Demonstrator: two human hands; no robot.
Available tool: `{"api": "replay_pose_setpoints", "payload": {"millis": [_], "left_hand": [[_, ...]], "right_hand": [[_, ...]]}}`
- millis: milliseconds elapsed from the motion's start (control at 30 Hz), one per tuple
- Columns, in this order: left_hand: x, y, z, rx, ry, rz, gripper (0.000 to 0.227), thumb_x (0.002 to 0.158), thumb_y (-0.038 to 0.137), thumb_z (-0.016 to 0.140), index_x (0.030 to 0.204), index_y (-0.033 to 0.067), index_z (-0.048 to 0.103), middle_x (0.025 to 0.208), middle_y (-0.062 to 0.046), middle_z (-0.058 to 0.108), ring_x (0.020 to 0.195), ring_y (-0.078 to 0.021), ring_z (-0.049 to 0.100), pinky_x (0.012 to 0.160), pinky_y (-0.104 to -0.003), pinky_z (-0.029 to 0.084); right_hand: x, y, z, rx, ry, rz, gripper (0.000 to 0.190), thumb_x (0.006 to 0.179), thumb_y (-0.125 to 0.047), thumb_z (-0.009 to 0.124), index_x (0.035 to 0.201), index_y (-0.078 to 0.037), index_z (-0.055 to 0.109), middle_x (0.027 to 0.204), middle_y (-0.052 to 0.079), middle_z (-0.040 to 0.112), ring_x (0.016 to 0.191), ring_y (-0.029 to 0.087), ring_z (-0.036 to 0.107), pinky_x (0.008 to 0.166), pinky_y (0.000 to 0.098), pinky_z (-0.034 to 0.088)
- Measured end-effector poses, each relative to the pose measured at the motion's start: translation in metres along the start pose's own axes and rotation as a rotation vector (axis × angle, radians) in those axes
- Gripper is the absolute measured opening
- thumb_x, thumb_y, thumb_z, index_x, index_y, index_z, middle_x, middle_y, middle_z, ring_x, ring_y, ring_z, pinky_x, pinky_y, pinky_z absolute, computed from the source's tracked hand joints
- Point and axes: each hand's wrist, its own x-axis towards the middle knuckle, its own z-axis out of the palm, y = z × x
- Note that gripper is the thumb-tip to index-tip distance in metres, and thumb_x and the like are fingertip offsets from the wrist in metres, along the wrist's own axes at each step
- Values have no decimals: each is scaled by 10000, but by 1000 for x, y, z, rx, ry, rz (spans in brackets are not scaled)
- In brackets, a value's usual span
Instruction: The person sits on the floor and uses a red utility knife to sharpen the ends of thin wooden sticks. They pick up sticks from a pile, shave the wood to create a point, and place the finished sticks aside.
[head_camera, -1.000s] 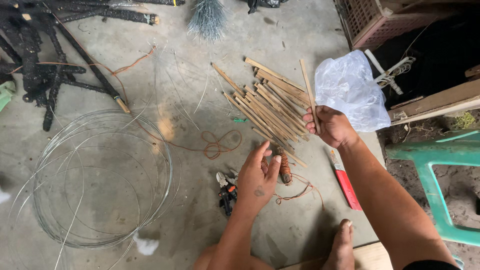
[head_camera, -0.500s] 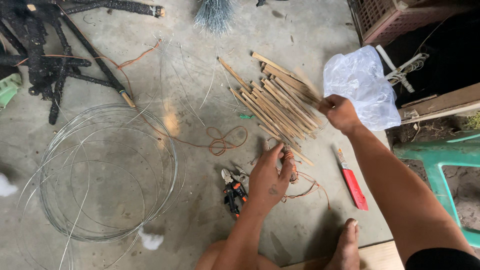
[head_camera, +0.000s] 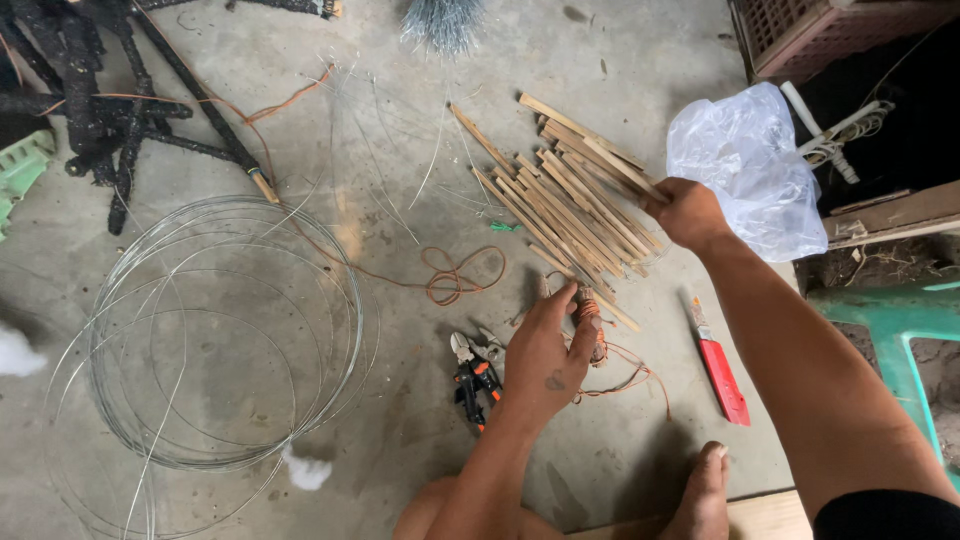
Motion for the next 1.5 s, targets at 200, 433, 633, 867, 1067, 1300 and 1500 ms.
{"api": "replay_pose_setpoints", "payload": {"millis": [200, 433, 633, 867, 1067, 1300, 1500], "left_hand": [[1, 3, 1, 10, -22, -5, 533, 979, 324, 641, 1404, 14, 553, 1209, -168, 682, 1127, -316, 661, 945, -412, 521], [2, -1, 2, 28, 4, 2, 529, 976, 320, 647, 1398, 14, 554, 1236, -172, 679, 1138, -320, 660, 949, -417, 520], [5, -3, 7, 28, -8, 3, 542, 977, 333, 644, 1404, 14, 545, 1225, -172, 684, 1134, -312, 669, 961, -413, 522], [6, 7, 2, 31, -40, -110, 575, 957, 371, 629, 1418, 41, 537, 1263, -150, 680, 1091, -295, 680, 874, -394, 545], [9, 11, 1, 19, -64, -159, 588, 964, 393, 613, 1428, 43, 526, 1276, -154, 667, 1100, -275, 688, 847, -378, 563], [7, 3, 9, 29, -7, -62, 565, 972, 363, 628, 1415, 23, 544, 1264, -174, 677, 1161, -293, 672, 917, -399, 537], [7, -1, 13, 34, 20, -25, 555, 970, 359, 641, 1414, 38, 554, 1234, -166, 689, 1137, -294, 676, 931, -404, 529]], "right_hand": [[10, 8, 18, -279, -55, -235, 401, 932, -348, 728, 1210, -59, 705, 1014, 193, 724, 881, 336, 669, 843, 424, 536], [24, 20, 14, 27, -47, -179, 287, 996, -283, 665, 1150, -56, 745, 950, 147, 726, 803, 246, 632, 772, 389, 506], [27, 25, -10, 577, -198, -166, 213, 1014, -211, 675, 1037, -6, 727, 837, 38, 667, 685, 106, 494, 624, 276, 417], [14, 13, -17, 545, -284, -113, 176, 1000, -200, 652, 997, -36, 716, 852, 22, 713, 664, 92, 464, 628, 259, 403], [6, 3, -19, 526, -306, -128, 198, 990, -215, 670, 992, -21, 714, 839, 26, 710, 655, 93, 452, 626, 258, 408], [5, 7, -5, 783, -310, -100, 214, 1000, -206, 670, 1067, -3, 684, 896, 31, 703, 694, 86, 547, 626, 235, 420], [-4, 6, 0, 1125, -391, -53, 163, 962, -58, 625, 1121, -24, 634, 971, 41, 710, 858, 88, 690, 724, 223, 520]]}}
